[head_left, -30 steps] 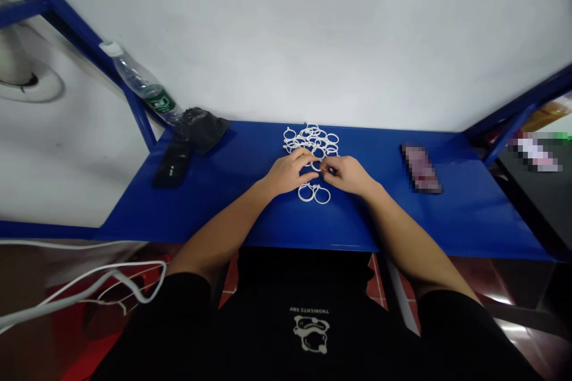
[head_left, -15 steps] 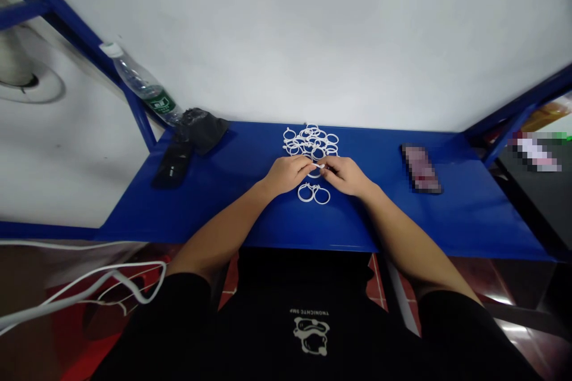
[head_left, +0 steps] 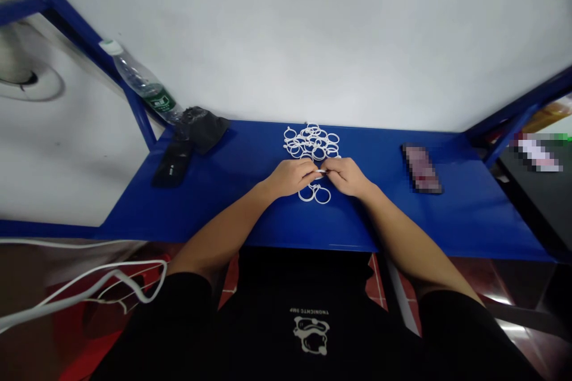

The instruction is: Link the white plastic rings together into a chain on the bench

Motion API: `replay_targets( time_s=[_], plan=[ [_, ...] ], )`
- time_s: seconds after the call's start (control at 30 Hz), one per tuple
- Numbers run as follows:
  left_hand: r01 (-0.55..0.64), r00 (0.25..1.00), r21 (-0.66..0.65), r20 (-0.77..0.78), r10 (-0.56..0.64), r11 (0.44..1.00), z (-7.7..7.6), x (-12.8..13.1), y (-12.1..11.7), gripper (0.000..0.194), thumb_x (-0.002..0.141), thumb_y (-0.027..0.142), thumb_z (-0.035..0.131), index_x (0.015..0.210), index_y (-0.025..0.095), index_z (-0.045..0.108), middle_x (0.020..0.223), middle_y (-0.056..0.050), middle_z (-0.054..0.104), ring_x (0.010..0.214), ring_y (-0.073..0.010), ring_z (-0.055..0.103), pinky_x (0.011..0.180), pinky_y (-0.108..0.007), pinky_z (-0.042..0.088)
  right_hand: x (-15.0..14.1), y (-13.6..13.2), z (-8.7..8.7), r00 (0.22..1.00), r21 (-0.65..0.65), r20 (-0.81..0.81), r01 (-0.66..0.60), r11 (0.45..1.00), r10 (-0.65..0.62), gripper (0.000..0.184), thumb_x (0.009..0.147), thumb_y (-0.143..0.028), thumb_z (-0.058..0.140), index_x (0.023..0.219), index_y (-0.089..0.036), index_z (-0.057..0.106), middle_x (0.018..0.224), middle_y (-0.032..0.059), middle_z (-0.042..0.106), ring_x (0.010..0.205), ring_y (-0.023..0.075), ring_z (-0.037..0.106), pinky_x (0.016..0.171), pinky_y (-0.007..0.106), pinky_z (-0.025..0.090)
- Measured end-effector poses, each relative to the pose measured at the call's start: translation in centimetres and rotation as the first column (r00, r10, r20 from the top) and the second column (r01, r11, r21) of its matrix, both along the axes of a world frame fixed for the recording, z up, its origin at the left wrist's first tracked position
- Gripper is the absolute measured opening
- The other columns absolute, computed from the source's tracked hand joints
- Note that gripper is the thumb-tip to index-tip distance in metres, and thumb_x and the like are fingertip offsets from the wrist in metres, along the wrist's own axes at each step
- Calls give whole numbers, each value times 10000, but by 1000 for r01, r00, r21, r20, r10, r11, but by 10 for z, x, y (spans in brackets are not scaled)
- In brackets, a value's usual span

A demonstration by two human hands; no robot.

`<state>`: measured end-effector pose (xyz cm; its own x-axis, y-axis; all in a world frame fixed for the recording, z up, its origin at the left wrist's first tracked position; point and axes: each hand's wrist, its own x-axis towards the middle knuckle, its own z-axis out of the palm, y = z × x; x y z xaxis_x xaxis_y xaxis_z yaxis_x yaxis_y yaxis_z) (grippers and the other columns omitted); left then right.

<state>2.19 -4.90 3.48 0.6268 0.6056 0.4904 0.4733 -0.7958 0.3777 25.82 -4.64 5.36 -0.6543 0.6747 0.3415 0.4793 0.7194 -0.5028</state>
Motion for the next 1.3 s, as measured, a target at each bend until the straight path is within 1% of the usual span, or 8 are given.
replay_targets(
  time_s=[0.2,0.33,0.53,0.7,0.87,1.07,1.2,1.3],
  plan=[
    [-15,998,5,62,15,1000,2,-7,4,268,1107,362,532,962,188,674,1017,-67,753,878,-160,708,749,-292,537,8,-1,12,994,-87,26,109,990,-107,404,926,-249,512,1303,-192,648,922,32,778,729,182,660,713,317,479],
    [26,998,0,50,-26,1000,1,-8,5,288,1074,381,589,873,191,671,1042,-63,764,925,-164,721,773,-294,543,22,9,17,941,-37,192,291,956,-279,343,883,-239,569,1189,-193,719,915,48,790,701,183,645,683,313,431],
    [103,993,-86,-54,-107,991,-3,-3,-1,333,1052,441,628,853,196,732,1038,-48,775,892,-157,723,747,-279,519,39,20,18,862,-49,372,388,920,-344,235,908,-285,628,1095,-223,757,915,47,797,757,207,665,690,317,411],
    [127,985,-125,-98,-140,984,-2,-1,-3,381,1028,490,655,803,198,749,892,-24,768,808,-151,713,715,-277,500,30,19,10,874,-37,358,366,930,-329,264,948,-370,664,1149,-222,751,1045,75,800,867,235,697,734,326,454],
    [47,998,-73,-37,-50,996,-2,-3,1,309,1062,428,617,911,206,768,920,-23,781,849,-156,727,752,-284,521,20,19,-6,903,-37,351,280,959,-250,314,958,-324,651,1235,-205,738,1152,106,783,969,258,715,825,344,511],
    [-50,998,-72,29,52,996,-8,-3,4,204,1038,361,659,1108,200,761,1044,-49,783,816,-145,716,756,-290,558,18,16,-2,946,-14,215,252,968,-244,416,881,-123,559,1254,-173,737,1113,115,781,958,246,704,862,357,528],
    [-92,992,-91,80,100,992,-8,-3,4,348,1042,344,655,1358,202,681,1264,-98,741,821,-139,705,783,-306,583,9,5,6,983,-48,-61,173,984,-175,297,889,-166,564,1118,-201,750,970,57,748,804,183,650,772,318,509],
    [-72,994,-85,70,78,994,-8,-4,5,332,1059,357,636,1340,183,677,1214,-101,745,826,-151,700,775,-309,574,-1,-4,5,972,-152,-203,86,985,-116,169,926,-237,587,1022,-204,722,802,-3,681,657,132,560,652,274,453]
  ],
)
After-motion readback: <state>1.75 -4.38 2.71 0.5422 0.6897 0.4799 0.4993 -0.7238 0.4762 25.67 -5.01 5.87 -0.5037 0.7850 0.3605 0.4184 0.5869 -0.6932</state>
